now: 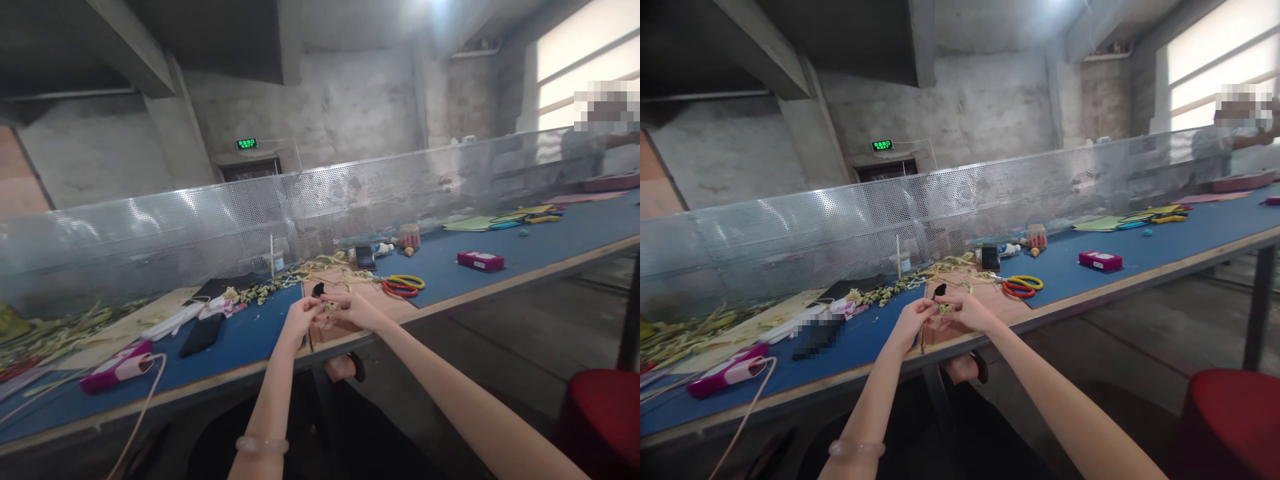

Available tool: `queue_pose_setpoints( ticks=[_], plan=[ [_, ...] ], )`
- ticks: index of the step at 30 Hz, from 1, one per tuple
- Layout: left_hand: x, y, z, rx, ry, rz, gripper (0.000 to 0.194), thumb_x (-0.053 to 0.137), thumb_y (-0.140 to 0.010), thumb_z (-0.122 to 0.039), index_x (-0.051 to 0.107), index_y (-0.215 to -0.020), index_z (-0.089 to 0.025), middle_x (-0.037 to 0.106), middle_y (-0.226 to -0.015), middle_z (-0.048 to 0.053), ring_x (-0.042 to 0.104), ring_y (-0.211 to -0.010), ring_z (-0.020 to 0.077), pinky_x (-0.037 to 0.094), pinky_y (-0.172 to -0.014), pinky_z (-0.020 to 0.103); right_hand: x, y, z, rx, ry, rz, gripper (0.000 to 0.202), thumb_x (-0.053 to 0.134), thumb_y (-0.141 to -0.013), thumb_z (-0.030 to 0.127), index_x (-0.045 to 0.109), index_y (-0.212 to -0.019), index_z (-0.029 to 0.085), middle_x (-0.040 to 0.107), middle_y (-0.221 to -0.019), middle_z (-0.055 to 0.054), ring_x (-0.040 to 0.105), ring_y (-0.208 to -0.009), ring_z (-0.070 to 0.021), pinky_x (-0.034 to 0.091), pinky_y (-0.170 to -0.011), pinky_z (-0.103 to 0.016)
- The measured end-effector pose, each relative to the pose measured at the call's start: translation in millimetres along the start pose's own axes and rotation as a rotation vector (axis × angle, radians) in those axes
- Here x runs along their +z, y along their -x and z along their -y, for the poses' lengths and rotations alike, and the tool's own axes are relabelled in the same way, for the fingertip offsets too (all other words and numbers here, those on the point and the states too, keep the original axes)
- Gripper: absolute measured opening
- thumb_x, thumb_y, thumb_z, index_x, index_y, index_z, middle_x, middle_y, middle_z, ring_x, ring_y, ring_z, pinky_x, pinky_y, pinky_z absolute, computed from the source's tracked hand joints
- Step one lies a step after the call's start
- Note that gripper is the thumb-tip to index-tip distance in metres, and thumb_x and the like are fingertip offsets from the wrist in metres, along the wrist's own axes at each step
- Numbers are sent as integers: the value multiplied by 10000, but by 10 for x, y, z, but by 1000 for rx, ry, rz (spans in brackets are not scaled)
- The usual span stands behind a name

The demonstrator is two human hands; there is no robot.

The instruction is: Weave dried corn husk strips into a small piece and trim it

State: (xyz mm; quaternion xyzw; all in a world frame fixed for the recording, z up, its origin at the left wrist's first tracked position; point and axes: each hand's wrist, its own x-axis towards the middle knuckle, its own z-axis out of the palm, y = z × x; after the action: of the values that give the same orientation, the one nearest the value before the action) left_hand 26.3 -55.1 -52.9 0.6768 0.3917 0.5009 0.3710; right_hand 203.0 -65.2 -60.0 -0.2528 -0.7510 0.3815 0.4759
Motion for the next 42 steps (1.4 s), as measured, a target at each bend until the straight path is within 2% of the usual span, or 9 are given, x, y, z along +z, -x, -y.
queue_pose_setpoints(
  ticks=[8,16,21,25,28,31,37,39,42],
  plan=[
    [-2,-20,49,-6,20,14,235,672,-636,-345,592,-708,-135,622,-669,22,548,-547,114,436,-521,227,-24,-2,-2,-5,-33,42,575,645,-663,203,528,-1225,236,435,-1349,-80,604,-816,-139,515,-737,-321],
    [18,7,-1,-3,42,4,246,658,-648,-362,566,-707,-142,620,-681,35,570,-623,138,419,-502,209,-7,16,50,70,-125,41,625,617,-643,157,496,-1255,199,501,-1280,-91,561,-649,-73,494,-729,-323],
    [11,-4,11,30,28,8,233,647,-663,-358,547,-705,-152,602,-662,20,548,-591,124,409,-507,207,8,34,142,84,-114,56,642,576,-649,127,467,-1279,191,616,-1105,-62,530,-614,-66,482,-708,-296],
    [11,-14,30,51,22,2,225,637,-670,-361,541,-701,-160,584,-642,9,538,-576,118,398,-506,201,7,39,164,72,-114,67,668,573,-638,114,452,-1288,210,618,-1077,-39,514,-605,-56,471,-706,-276],
    [9,-6,24,47,-5,-16,223,632,-671,-363,542,-719,-165,598,-703,16,535,-584,114,400,-514,199,1,41,152,67,-93,74,680,561,-644,101,430,-1305,198,646,-898,-7,500,-590,-59,460,-702,-270],
    [8,16,-14,38,-2,-3,224,624,-682,-366,530,-734,-170,608,-789,19,521,-565,94,398,-510,193,-5,41,125,56,-109,92,700,562,-655,102,393,-1329,185,617,-748,25,489,-599,-69,457,-701,-270],
    [16,50,-86,14,21,59,265,633,-676,-409,540,-745,-170,592,-719,11,593,-676,150,448,-596,228,-28,33,56,35,-138,134,704,561,-683,96,353,-1350,185,447,-577,96,364,-534,-49,452,-695,-259],
    [18,45,-69,10,19,63,272,634,-677,-407,555,-765,-162,609,-741,23,597,-678,151,452,-607,236,-31,35,67,39,-116,136,714,572,-682,107,345,-1354,188,464,-601,89,354,-534,-49,452,-678,-251],
    [18,27,-22,8,16,55,274,629,-686,-395,571,-787,-147,620,-719,34,594,-647,150,452,-605,247,-21,45,117,48,-100,129,725,569,-663,112,356,-1347,219,578,-843,21,367,-545,-38,454,-636,-232]
  ],
)
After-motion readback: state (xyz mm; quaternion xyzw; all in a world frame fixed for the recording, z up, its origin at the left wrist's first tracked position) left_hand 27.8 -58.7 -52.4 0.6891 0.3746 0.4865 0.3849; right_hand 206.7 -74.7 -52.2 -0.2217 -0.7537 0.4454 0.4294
